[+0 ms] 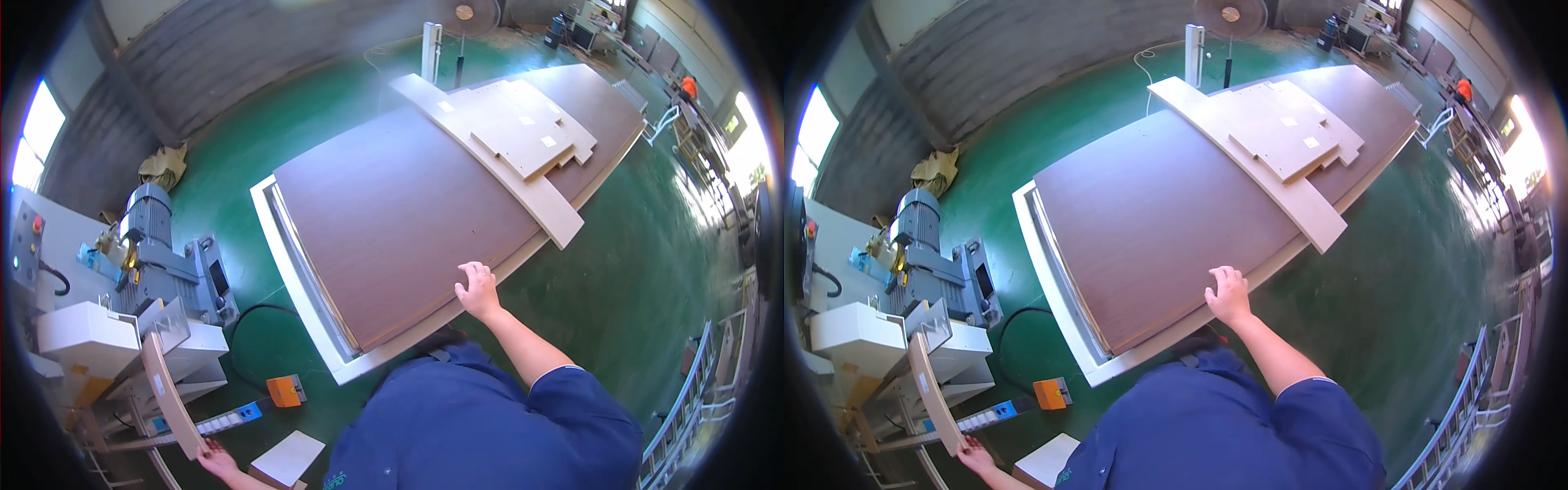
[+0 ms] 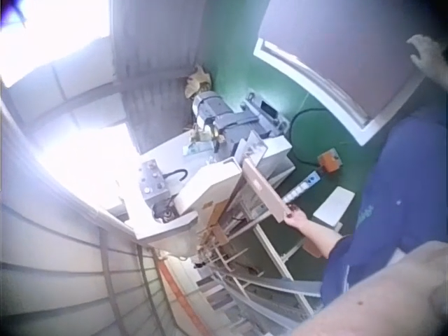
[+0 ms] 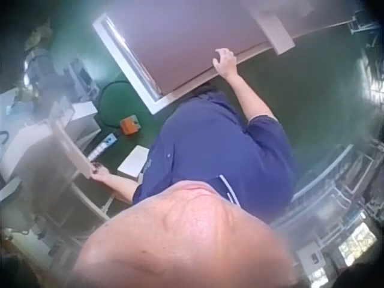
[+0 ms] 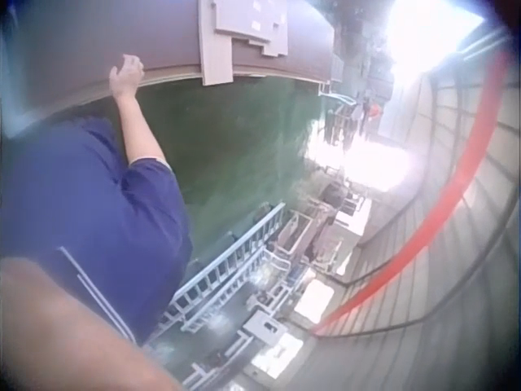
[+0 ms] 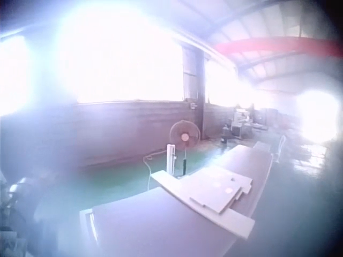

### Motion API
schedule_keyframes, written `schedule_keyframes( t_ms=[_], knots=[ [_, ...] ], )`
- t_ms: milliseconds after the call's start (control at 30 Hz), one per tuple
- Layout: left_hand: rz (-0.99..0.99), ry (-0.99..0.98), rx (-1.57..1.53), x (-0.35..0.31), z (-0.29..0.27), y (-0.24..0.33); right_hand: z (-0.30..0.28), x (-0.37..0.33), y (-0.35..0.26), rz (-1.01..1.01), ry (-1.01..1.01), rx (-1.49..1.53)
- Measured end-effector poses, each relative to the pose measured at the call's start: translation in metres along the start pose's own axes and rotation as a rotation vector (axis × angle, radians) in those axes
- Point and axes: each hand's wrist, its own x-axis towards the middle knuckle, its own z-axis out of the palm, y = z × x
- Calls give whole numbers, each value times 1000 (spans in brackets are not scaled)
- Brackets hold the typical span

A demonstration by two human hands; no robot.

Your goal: The person catches wooden boards as they emerge from a processing machine and places them onto a stack on a nearby table.

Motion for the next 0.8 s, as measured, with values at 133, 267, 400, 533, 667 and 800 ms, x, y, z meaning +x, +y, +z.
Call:
schedule_keyframes(
  t_ms=[133, 267, 400, 533, 667, 800],
  knots=[
    [195, -118, -197, -70, 12, -19, 5, 4, -5, -54, -75, 9],
    [387, -321, 56, -131, 24, -29, 9, 8, -23, -84, -150, 56],
    [264, -157, 12, -221, 82, -47, 21, 16, -54, -199, -162, 251],
    [-189, -485, -326, -252, 172, -105, 5, 25, -104, 58, -649, 711],
    [-550, -682, -372, -292, 272, -176, 7, 27, -143, 76, -857, 1204],
    [-730, -839, -109, -355, 358, -223, -28, 54, -129, 174, -626, 1513]
  ],
)
